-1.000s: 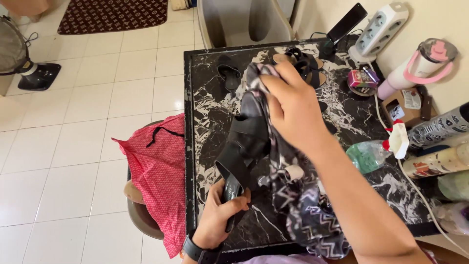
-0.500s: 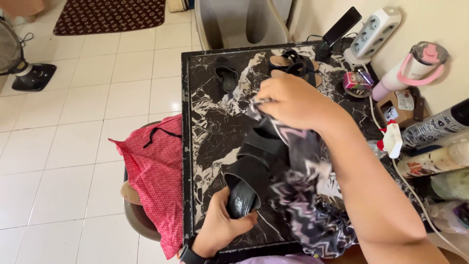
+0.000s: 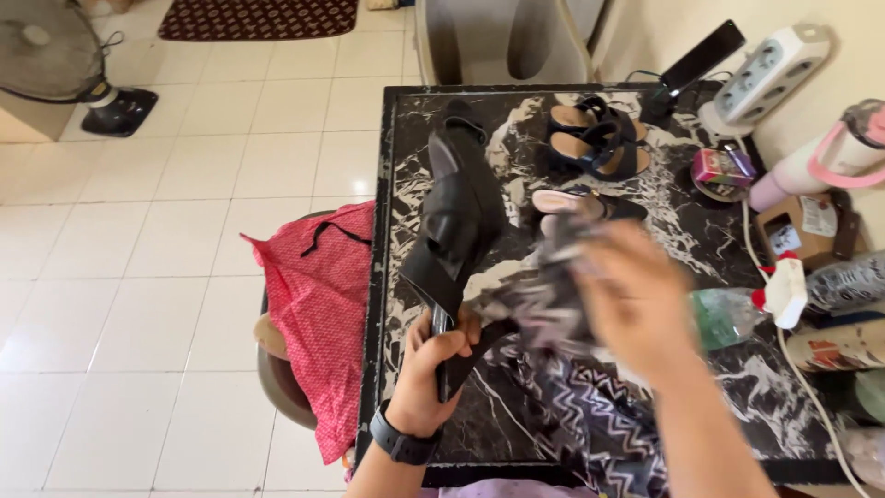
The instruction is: The person wipes a pair of black sandals and a pair of black heeled shoes with a patterned cloth on a marble table. They spray a cleaning solution on the heeled shoes and continue wiping each shoe thoroughly, turning them over to clean the soles.
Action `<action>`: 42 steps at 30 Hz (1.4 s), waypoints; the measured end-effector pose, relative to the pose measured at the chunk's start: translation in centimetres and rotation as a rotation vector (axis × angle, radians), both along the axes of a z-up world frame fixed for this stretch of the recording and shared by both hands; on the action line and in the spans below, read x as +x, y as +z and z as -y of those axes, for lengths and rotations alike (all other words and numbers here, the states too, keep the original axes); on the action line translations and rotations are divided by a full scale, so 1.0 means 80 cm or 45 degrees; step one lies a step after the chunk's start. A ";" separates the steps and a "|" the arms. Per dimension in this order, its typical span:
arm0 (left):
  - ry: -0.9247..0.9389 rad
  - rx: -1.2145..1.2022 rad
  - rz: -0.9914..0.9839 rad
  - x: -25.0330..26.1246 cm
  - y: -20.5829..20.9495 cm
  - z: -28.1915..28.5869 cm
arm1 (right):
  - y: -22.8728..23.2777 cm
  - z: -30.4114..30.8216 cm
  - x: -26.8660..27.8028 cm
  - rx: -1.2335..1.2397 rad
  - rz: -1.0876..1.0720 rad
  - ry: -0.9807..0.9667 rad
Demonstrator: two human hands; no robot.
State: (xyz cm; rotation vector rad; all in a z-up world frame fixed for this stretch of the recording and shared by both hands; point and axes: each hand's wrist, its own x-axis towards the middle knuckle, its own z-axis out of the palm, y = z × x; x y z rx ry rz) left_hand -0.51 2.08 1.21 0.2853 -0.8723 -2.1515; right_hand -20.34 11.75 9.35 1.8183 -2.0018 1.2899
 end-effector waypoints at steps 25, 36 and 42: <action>0.190 -0.235 -0.362 -0.033 0.017 0.043 | 0.071 0.040 0.079 0.400 0.772 -0.039; 0.158 -0.555 0.009 -0.015 0.064 0.026 | 0.059 0.050 0.116 0.975 -0.115 -0.060; 0.365 -0.271 -0.108 -0.031 0.072 0.031 | 0.006 0.033 0.122 0.347 0.116 0.214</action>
